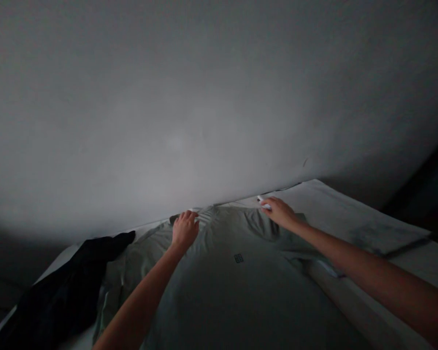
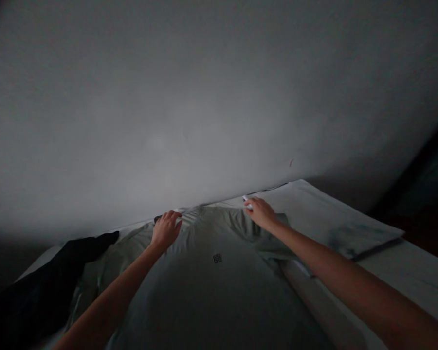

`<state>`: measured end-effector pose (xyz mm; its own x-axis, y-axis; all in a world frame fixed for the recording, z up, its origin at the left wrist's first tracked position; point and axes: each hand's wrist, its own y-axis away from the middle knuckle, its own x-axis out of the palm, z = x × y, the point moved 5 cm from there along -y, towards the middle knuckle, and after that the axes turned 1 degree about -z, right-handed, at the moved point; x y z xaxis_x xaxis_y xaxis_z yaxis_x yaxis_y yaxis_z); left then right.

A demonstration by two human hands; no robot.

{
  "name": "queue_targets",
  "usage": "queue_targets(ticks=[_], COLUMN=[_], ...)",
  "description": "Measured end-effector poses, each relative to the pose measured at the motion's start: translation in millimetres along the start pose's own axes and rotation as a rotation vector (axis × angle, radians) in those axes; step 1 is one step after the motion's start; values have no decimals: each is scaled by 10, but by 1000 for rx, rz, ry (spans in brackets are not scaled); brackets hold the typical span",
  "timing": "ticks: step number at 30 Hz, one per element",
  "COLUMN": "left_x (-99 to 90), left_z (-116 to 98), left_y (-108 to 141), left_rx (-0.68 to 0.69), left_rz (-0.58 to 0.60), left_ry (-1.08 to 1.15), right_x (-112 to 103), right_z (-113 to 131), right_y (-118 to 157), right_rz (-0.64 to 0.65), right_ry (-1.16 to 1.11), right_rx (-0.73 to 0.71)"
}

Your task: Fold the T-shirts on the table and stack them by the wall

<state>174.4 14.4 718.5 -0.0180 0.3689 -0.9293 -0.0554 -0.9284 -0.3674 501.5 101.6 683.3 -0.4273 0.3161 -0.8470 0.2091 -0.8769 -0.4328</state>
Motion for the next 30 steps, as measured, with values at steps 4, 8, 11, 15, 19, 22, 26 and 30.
queue_targets(ticks=[4,8,11,15,19,22,26,30], left_x=[214,479,618,723,764,758,687,524], left_z=[-849,-1506,-1781,-1911,-1918,-1913,-1957,-2145], left_y=[6,-162,-324,-429,-432,-432,-431,-334], left_rx=[244,283,254,196,169,167,142,98], left_rz=[68,118,135,164,199,216,227,112], left_ry=[112,127,118,84,49,29,0,8], right_x=[-260,-323,-362,-448,-514,-536,-623,-736], right_z=[-743,-920,-823,-675,-698,-712,-638,-530], right_y=[427,685,778,844,909,944,996,1164], right_rz=[-36,-8,20,51,74,111,144,155], right_ry=[135,27,1,15,45,58,84,91], right_rx=[146,262,409,484,497,507,526,532])
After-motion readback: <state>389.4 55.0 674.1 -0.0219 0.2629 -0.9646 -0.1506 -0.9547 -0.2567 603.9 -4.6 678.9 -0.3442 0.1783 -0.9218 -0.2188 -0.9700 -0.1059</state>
